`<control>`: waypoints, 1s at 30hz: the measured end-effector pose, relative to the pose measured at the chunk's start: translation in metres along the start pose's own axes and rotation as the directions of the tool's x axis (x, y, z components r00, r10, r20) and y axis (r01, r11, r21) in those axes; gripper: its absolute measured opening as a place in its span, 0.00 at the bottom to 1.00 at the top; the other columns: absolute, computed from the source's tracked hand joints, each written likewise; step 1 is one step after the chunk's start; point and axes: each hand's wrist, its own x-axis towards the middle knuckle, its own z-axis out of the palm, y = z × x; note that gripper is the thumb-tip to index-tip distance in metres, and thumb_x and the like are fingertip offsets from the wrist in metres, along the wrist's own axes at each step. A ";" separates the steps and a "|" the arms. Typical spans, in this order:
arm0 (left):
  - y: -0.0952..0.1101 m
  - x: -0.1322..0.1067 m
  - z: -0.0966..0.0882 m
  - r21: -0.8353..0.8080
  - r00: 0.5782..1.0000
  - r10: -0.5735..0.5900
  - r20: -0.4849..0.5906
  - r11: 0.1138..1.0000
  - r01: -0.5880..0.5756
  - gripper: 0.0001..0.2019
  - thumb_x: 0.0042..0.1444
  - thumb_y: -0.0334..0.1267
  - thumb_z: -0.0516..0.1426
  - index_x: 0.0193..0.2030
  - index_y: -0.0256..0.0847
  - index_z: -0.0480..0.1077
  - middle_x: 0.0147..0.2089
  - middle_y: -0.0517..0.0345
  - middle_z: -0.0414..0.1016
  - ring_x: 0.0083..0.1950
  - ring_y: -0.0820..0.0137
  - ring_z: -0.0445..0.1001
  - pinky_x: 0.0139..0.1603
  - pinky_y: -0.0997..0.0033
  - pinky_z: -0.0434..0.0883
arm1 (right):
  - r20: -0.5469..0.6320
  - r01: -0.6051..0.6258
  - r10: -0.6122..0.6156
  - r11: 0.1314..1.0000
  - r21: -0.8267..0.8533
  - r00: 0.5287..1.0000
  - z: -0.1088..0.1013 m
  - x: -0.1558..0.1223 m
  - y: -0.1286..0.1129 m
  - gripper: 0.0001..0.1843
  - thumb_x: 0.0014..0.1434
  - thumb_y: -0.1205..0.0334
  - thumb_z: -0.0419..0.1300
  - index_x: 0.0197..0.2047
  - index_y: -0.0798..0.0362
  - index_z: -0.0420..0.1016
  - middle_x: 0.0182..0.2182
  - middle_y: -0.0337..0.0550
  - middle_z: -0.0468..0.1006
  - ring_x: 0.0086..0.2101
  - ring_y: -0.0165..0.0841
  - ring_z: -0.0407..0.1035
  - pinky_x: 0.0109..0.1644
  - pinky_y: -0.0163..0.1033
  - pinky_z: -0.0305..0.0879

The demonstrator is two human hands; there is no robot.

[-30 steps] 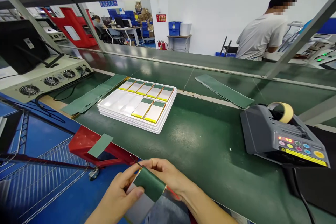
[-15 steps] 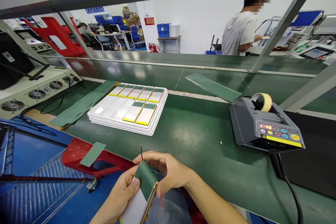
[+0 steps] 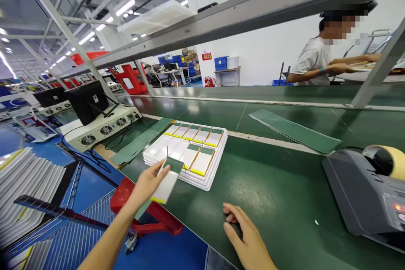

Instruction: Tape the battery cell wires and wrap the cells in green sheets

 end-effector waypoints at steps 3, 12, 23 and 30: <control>-0.008 0.069 -0.023 0.184 1.000 0.000 -0.029 0.983 0.006 0.18 0.57 0.47 0.56 0.47 0.36 0.69 0.39 0.54 0.74 0.43 0.63 0.72 0.48 0.58 0.67 | -0.040 -0.002 -0.002 0.995 -0.099 0.999 0.006 0.002 0.006 0.18 0.62 0.47 0.50 0.51 0.43 0.68 0.44 0.43 0.72 0.42 0.36 0.68 0.48 0.39 0.66; -0.039 0.161 0.017 0.397 0.994 -0.091 -0.060 0.912 0.107 0.15 0.59 0.46 0.55 0.45 0.35 0.68 0.42 0.54 0.73 0.40 0.67 0.73 0.43 0.60 0.72 | -0.033 0.052 -0.056 0.992 -0.119 0.998 0.007 0.010 0.006 0.14 0.63 0.50 0.50 0.46 0.46 0.71 0.37 0.41 0.75 0.36 0.33 0.70 0.42 0.32 0.66; -0.082 0.152 0.027 0.526 0.982 0.178 -0.066 0.842 -0.118 0.16 0.60 0.46 0.53 0.48 0.36 0.68 0.46 0.53 0.72 0.44 0.66 0.73 0.46 0.58 0.71 | -0.050 -0.001 -0.004 0.995 -0.102 0.999 0.010 0.017 0.011 0.16 0.62 0.49 0.50 0.44 0.47 0.72 0.36 0.41 0.76 0.35 0.34 0.70 0.40 0.33 0.65; -0.087 0.135 0.031 0.603 0.886 0.462 -0.022 0.714 -0.357 0.14 0.60 0.42 0.51 0.42 0.34 0.70 0.44 0.48 0.74 0.46 0.62 0.73 0.50 0.54 0.68 | -0.154 0.035 -0.054 0.992 -0.125 0.987 0.010 0.016 0.001 0.10 0.59 0.56 0.54 0.40 0.48 0.74 0.33 0.40 0.75 0.33 0.33 0.70 0.38 0.34 0.65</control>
